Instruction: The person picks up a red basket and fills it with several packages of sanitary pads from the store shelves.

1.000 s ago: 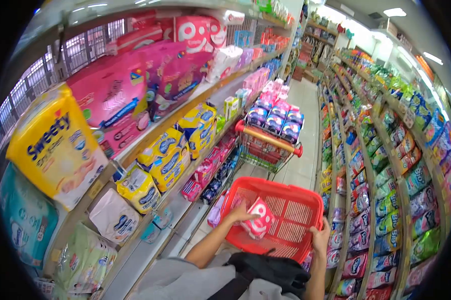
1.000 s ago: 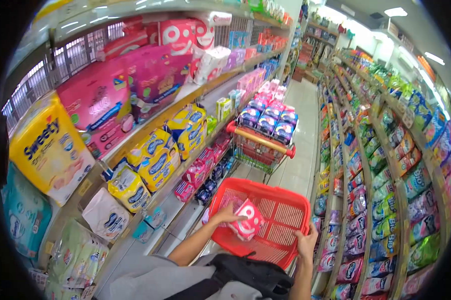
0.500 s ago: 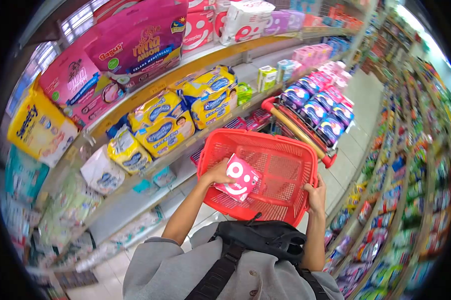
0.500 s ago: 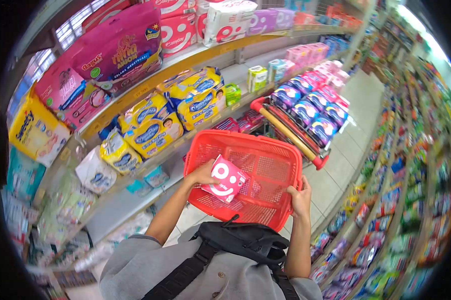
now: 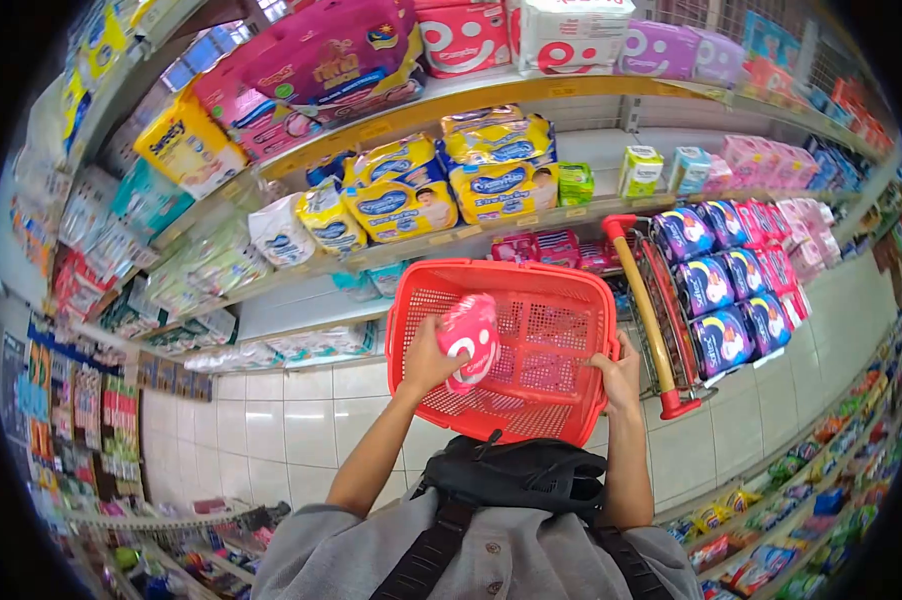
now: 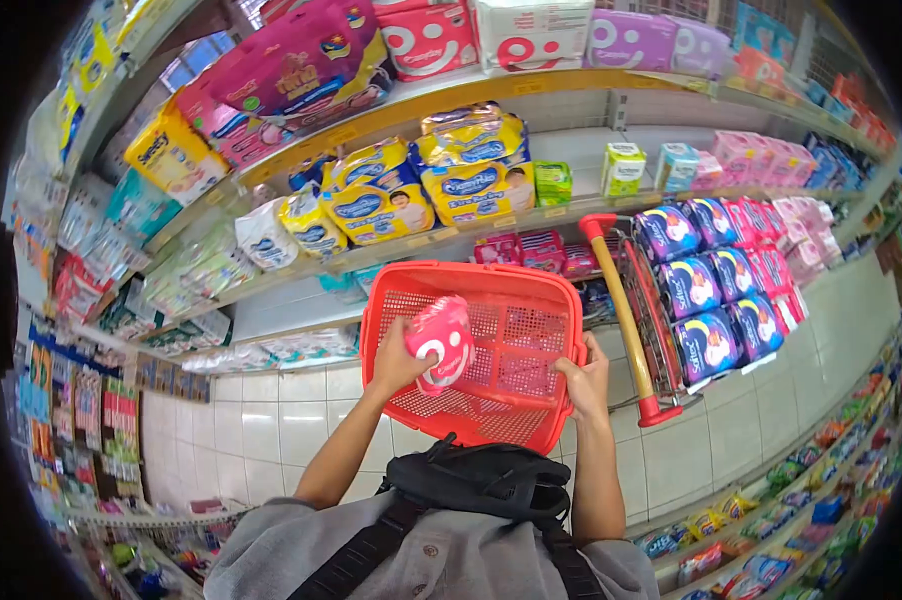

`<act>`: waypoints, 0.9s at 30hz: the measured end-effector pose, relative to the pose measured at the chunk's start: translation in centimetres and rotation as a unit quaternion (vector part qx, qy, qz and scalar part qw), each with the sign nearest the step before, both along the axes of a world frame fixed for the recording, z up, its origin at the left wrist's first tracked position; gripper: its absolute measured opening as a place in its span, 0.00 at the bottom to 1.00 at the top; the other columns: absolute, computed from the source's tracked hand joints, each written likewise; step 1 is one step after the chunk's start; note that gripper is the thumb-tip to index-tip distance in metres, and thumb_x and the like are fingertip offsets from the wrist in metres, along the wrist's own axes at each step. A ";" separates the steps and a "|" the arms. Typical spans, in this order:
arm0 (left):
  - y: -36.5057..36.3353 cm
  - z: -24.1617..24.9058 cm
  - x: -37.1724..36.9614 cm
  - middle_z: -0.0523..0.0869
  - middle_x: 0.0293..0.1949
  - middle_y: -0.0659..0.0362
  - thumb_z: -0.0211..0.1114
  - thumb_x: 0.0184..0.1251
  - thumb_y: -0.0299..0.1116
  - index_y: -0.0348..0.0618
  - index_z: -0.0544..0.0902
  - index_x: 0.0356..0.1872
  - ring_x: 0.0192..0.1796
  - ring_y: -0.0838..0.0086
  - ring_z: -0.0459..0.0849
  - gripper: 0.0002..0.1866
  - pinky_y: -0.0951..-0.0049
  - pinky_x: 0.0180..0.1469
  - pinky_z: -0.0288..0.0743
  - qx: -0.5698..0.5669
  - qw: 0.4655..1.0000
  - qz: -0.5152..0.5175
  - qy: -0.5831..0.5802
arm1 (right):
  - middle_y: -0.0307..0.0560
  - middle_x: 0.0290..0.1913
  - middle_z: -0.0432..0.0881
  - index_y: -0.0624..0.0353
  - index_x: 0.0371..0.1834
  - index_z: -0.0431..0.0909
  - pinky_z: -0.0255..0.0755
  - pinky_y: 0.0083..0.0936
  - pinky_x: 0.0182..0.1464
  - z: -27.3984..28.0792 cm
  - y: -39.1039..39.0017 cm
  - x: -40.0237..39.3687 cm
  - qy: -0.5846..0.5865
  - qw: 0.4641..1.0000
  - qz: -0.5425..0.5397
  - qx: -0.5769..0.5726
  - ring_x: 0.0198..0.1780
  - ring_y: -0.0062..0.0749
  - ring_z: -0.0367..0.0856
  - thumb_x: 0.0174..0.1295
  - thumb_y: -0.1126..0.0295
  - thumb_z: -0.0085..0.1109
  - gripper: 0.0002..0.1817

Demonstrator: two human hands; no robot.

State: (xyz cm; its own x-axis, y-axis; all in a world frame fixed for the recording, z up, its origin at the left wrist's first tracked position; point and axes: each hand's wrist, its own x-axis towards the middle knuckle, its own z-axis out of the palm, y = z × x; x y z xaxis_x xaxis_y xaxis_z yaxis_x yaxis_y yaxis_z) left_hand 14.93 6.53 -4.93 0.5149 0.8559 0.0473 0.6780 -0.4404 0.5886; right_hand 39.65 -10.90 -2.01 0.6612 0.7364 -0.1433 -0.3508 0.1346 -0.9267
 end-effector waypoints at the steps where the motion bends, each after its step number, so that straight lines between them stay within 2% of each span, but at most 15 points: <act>1: -0.8 0.0 -0.8 0.77 0.43 0.52 0.75 0.40 0.44 0.43 0.70 0.42 0.44 0.54 0.80 0.29 0.54 0.43 0.75 0.033 0.998 0.044 0.006 | 0.43 0.35 0.79 0.64 0.39 0.72 0.74 0.20 0.38 0.3 0.3 0.1 0.002 1.000 0.009 0.004 0.35 0.24 0.77 0.40 0.90 0.52 0.20; 3: -2.4 0.0 -1.5 0.74 0.38 0.53 0.76 0.43 0.44 0.42 0.71 0.34 0.38 0.56 0.79 0.25 0.56 0.34 0.74 0.046 0.992 0.105 0.057 | 0.43 0.36 0.79 0.64 0.40 0.72 0.74 0.20 0.37 1.1 0.9 0.4 0.033 0.999 0.024 0.018 0.35 0.24 0.77 0.40 0.90 0.53 0.20; 6: -2.6 -1.4 -1.2 0.74 0.38 0.51 0.76 0.44 0.45 0.41 0.70 0.35 0.38 0.54 0.79 0.27 0.54 0.35 0.74 0.088 0.985 0.144 0.041 | 0.43 0.36 0.79 0.64 0.39 0.72 0.73 0.19 0.37 0.9 1.6 0.8 0.030 0.998 0.054 0.024 0.35 0.23 0.77 0.40 0.90 0.52 0.20; 7: -2.1 -1.7 -1.1 0.74 0.40 0.47 0.75 0.45 0.45 0.40 0.69 0.47 0.40 0.50 0.79 0.32 0.52 0.37 0.75 0.081 0.989 0.122 0.008 | 0.43 0.36 0.79 0.64 0.39 0.72 0.73 0.19 0.37 1.0 1.8 0.9 0.027 0.998 0.055 0.027 0.35 0.23 0.77 0.40 0.90 0.52 0.20; 8: -1.6 -2.2 -0.8 0.74 0.40 0.47 0.75 0.45 0.45 0.40 0.69 0.47 0.40 0.50 0.79 0.32 0.52 0.37 0.75 0.083 0.989 0.123 0.004 | 0.43 0.36 0.78 0.64 0.39 0.72 0.73 0.19 0.37 1.1 2.1 1.0 0.019 0.997 0.066 0.036 0.35 0.23 0.77 0.40 0.90 0.52 0.19; 10: -0.8 -2.2 0.5 0.74 0.44 0.43 0.74 0.46 0.45 0.42 0.60 0.60 0.43 0.46 0.80 0.42 0.52 0.41 0.77 0.151 0.979 0.134 0.003 | 0.42 0.35 0.78 0.63 0.38 0.72 0.72 0.19 0.36 1.4 2.2 1.2 0.008 0.996 0.077 0.043 0.35 0.22 0.77 0.40 0.90 0.52 0.19; 11: -0.1 -2.9 0.7 0.73 0.47 0.40 0.74 0.46 0.47 0.52 0.51 0.69 0.43 0.44 0.81 0.51 0.51 0.43 0.78 0.089 0.985 0.136 0.054 | 0.42 0.35 0.78 0.63 0.37 0.72 0.72 0.18 0.36 1.6 2.3 1.3 -0.011 0.995 0.083 0.045 0.35 0.22 0.76 0.40 0.90 0.52 0.18; 15: 1.4 -2.6 2.0 0.74 0.49 0.39 0.72 0.47 0.51 0.68 0.48 0.71 0.39 0.46 0.83 0.52 0.52 0.38 0.80 -0.004 0.979 0.096 0.180 | 0.42 0.35 0.77 0.62 0.36 0.72 0.72 0.18 0.37 2.7 2.8 2.3 -0.056 0.996 0.070 0.029 0.35 0.22 0.76 0.40 0.90 0.53 0.17; 16: 1.5 -2.9 1.8 0.74 0.49 0.39 0.72 0.47 0.51 0.68 0.48 0.71 0.39 0.46 0.83 0.52 0.52 0.38 0.80 -0.007 0.980 0.095 0.175 | 0.42 0.35 0.77 0.62 0.36 0.72 0.72 0.18 0.37 3.0 2.9 2.6 -0.061 0.995 0.070 0.027 0.35 0.22 0.76 0.40 0.90 0.53 0.17; 18: 1.8 -2.7 1.6 0.77 0.46 0.40 0.71 0.45 0.56 0.67 0.49 0.71 0.38 0.47 0.84 0.52 0.53 0.38 0.79 -0.032 0.969 0.068 0.233 | 0.43 0.35 0.78 0.63 0.37 0.72 0.74 0.19 0.37 3.6 3.3 3.2 -0.023 0.998 0.056 0.022 0.35 0.24 0.77 0.40 0.90 0.52 0.18; 20: 2.0 -1.8 1.7 0.74 0.50 0.40 0.72 0.46 0.53 0.64 0.48 0.72 0.39 0.48 0.84 0.52 0.55 0.36 0.80 -0.043 0.965 0.065 0.251 | 0.45 0.36 0.78 0.63 0.38 0.72 0.75 0.21 0.38 3.5 3.9 3.5 -0.029 0.998 0.054 0.014 0.36 0.26 0.78 0.40 0.90 0.52 0.19; 22: 2.0 -1.3 1.7 0.73 0.52 0.40 0.72 0.47 0.52 0.52 0.52 0.71 0.44 0.49 0.82 0.51 0.55 0.42 0.78 0.011 0.967 0.114 0.226 | 0.46 0.36 0.78 0.63 0.40 0.71 0.75 0.21 0.37 3.0 4.6 3.5 -0.025 0.999 0.043 0.011 0.36 0.27 0.78 0.41 0.90 0.52 0.20; 23: 2.2 -0.9 1.4 0.73 0.52 0.40 0.72 0.47 0.52 0.52 0.52 0.71 0.44 0.49 0.82 0.51 0.55 0.42 0.78 0.011 0.969 0.115 0.220 | 0.46 0.36 0.78 0.63 0.40 0.71 0.75 0.21 0.37 3.1 4.9 3.7 -0.030 0.999 0.043 0.012 0.36 0.27 0.78 0.41 0.90 0.52 0.20; 25: 2.9 0.2 -0.3 0.70 0.54 0.39 0.72 0.47 0.51 0.41 0.58 0.67 0.52 0.50 0.76 0.48 0.55 0.50 0.73 0.159 0.977 0.122 0.075 | 0.46 0.36 0.78 0.63 0.40 0.71 0.76 0.21 0.36 3.7 5.3 3.3 -0.028 0.999 0.039 0.008 0.35 0.27 0.79 0.40 0.90 0.52 0.20; 27: 3.6 0.7 -1.8 0.69 0.55 0.39 0.72 0.47 0.50 0.40 0.60 0.65 0.54 0.50 0.72 0.46 0.56 0.52 0.70 0.197 0.964 0.170 0.046 | 0.46 0.36 0.78 0.63 0.40 0.71 0.76 0.21 0.36 3.5 5.8 3.6 -0.030 0.999 0.045 0.007 0.35 0.28 0.79 0.40 0.90 0.52 0.20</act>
